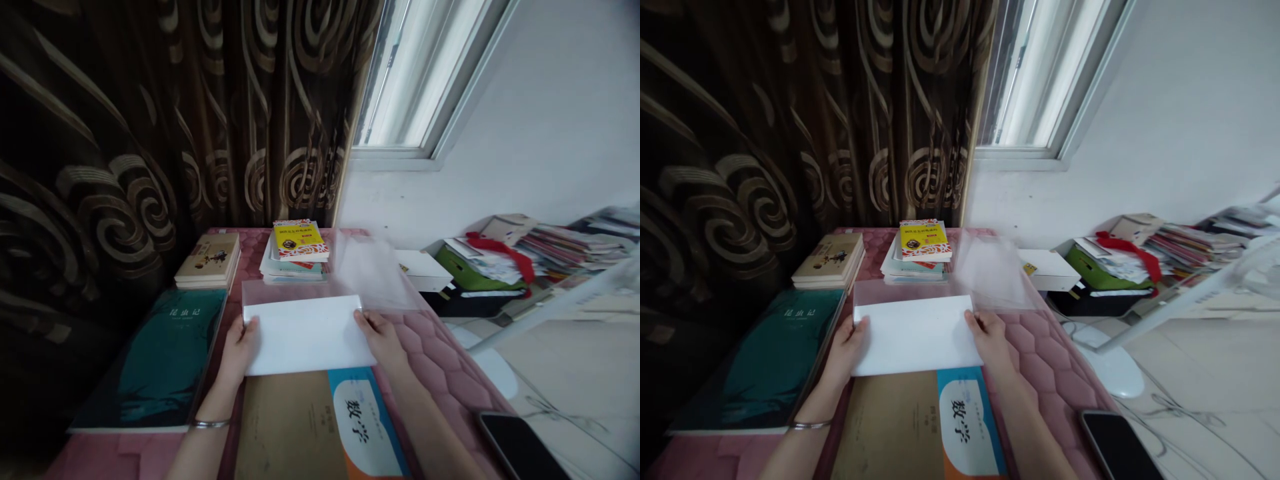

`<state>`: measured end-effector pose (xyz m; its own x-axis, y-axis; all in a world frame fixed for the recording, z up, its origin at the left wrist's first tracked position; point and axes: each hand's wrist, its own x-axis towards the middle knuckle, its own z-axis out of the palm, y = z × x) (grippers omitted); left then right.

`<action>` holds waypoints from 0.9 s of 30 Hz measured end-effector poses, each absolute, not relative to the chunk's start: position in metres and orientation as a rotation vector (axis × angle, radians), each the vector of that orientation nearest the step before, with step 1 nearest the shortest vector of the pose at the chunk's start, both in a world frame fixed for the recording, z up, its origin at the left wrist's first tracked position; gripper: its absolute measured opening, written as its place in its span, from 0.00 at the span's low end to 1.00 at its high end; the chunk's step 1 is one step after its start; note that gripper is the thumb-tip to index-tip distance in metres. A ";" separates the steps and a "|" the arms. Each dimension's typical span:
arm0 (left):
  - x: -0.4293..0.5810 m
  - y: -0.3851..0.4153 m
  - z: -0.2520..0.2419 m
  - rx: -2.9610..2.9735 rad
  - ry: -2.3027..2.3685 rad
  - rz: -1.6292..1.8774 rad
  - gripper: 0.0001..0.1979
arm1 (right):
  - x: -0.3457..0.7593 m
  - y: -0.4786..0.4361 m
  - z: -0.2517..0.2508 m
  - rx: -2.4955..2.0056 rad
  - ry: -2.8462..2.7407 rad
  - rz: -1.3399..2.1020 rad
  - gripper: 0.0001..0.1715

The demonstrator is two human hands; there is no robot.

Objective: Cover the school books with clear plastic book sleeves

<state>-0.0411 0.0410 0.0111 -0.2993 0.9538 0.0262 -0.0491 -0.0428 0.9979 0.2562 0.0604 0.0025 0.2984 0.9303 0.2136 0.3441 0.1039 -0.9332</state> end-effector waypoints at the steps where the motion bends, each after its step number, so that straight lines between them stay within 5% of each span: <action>1: -0.042 0.041 0.010 1.018 1.379 1.483 0.22 | 0.255 0.060 0.003 -1.467 -1.281 0.656 0.30; 13: -0.045 0.046 -0.001 1.130 1.479 1.507 0.13 | 0.249 0.055 0.008 -1.416 -1.196 0.589 0.28; 27: -0.039 0.044 0.003 1.021 1.495 1.502 0.19 | 0.251 0.059 -0.010 -1.429 -1.211 0.496 0.30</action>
